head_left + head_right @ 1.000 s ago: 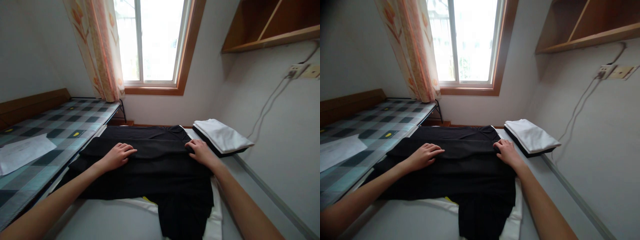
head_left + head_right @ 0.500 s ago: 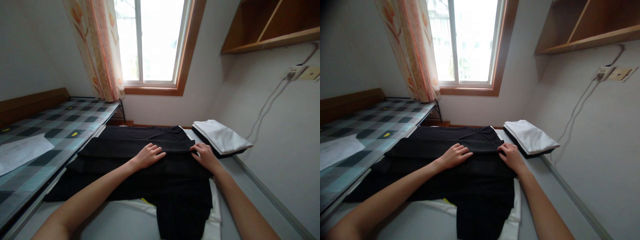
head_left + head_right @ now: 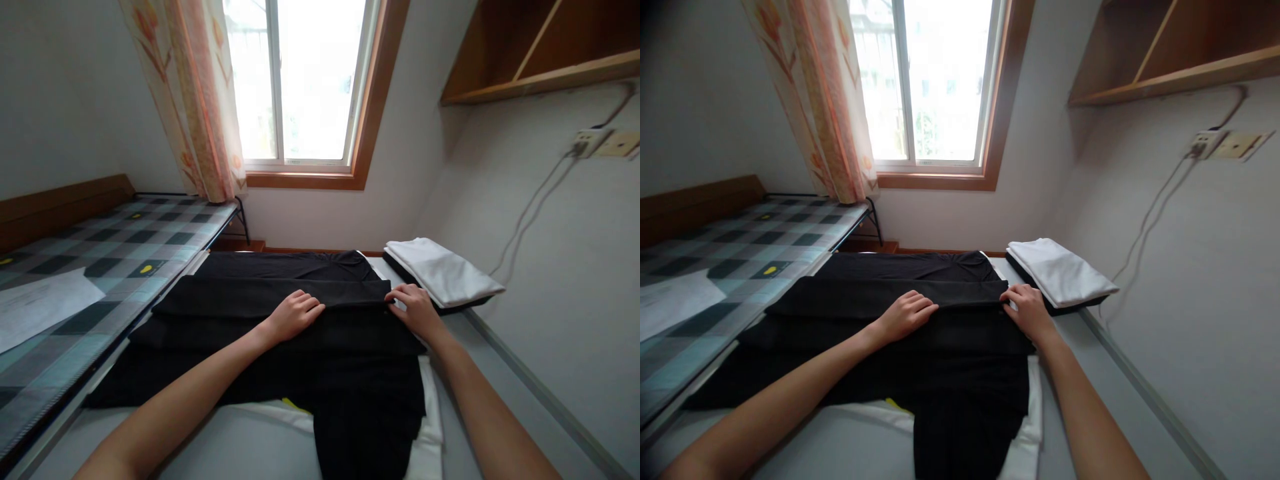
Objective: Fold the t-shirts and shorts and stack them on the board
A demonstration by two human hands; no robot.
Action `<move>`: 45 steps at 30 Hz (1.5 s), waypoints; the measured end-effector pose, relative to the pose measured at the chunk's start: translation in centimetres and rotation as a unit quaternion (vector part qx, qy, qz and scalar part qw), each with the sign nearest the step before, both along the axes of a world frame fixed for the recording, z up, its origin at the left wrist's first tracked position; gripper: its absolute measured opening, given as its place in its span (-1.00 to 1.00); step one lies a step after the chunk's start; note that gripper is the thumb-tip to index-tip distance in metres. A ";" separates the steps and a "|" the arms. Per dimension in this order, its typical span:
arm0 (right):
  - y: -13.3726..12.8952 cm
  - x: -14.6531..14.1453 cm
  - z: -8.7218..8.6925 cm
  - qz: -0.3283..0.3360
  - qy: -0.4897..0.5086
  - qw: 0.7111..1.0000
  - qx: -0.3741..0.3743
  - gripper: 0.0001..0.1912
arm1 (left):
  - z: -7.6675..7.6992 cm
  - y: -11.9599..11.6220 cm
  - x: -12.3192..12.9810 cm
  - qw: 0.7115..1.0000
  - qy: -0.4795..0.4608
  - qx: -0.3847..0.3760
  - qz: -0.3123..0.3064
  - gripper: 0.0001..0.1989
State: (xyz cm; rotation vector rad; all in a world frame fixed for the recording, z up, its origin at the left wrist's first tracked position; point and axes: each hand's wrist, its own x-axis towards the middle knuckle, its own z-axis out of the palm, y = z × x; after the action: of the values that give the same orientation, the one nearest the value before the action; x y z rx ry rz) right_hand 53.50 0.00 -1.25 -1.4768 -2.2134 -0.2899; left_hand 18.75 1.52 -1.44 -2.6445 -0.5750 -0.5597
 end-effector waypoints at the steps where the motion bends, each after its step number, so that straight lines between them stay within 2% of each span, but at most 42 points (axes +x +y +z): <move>1: 0.0 0.1 0.0 0.001 0.002 1.000 -0.004 -0.90 | 0.0 0.0 0.0 1.000 0.008 -0.007 -0.002 -0.76; 5: 0.1 0.6 -0.5 0.017 0.016 0.999 -0.025 -0.88 | -0.1 -0.2 0.1 0.999 0.028 -0.033 0.003 -0.77; 12: 0.3 0.3 -1.2 0.014 0.025 0.999 -0.024 -0.80 | -0.2 -0.3 0.3 0.997 0.007 -0.065 0.033 -0.74; 20: 0.2 -0.7 -1.0 0.029 -0.025 0.999 -0.002 -0.81 | -0.7 -0.1 0.3 0.998 -0.010 -0.043 0.036 -0.76; 26: 0.0 -0.6 -0.8 0.036 -0.032 0.998 -0.041 -0.79 | -0.5 -0.2 0.3 0.999 -0.003 -0.044 0.027 -0.77; 36: 0.2 -0.2 -1.4 0.008 0.061 0.994 -0.092 -0.68 | -0.7 -0.1 0.3 0.997 -0.004 -0.075 0.013 -0.75; 41: 0.1 -0.5 -0.7 0.001 0.108 0.993 -0.046 -0.70 | -0.7 -0.2 0.2 0.994 -0.025 -0.107 0.012 -0.75; 45: -0.5 -2.1 0.0 0.048 0.113 0.992 -0.025 -0.69 | -0.5 -0.3 0.2 0.992 -0.027 -0.123 0.015 -0.75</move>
State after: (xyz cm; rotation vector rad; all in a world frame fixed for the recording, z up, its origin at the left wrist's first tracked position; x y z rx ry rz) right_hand 51.37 -0.45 -1.25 -1.3497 -2.1135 -0.0330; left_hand 18.93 1.19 -1.95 -2.8521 -0.7436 -0.5868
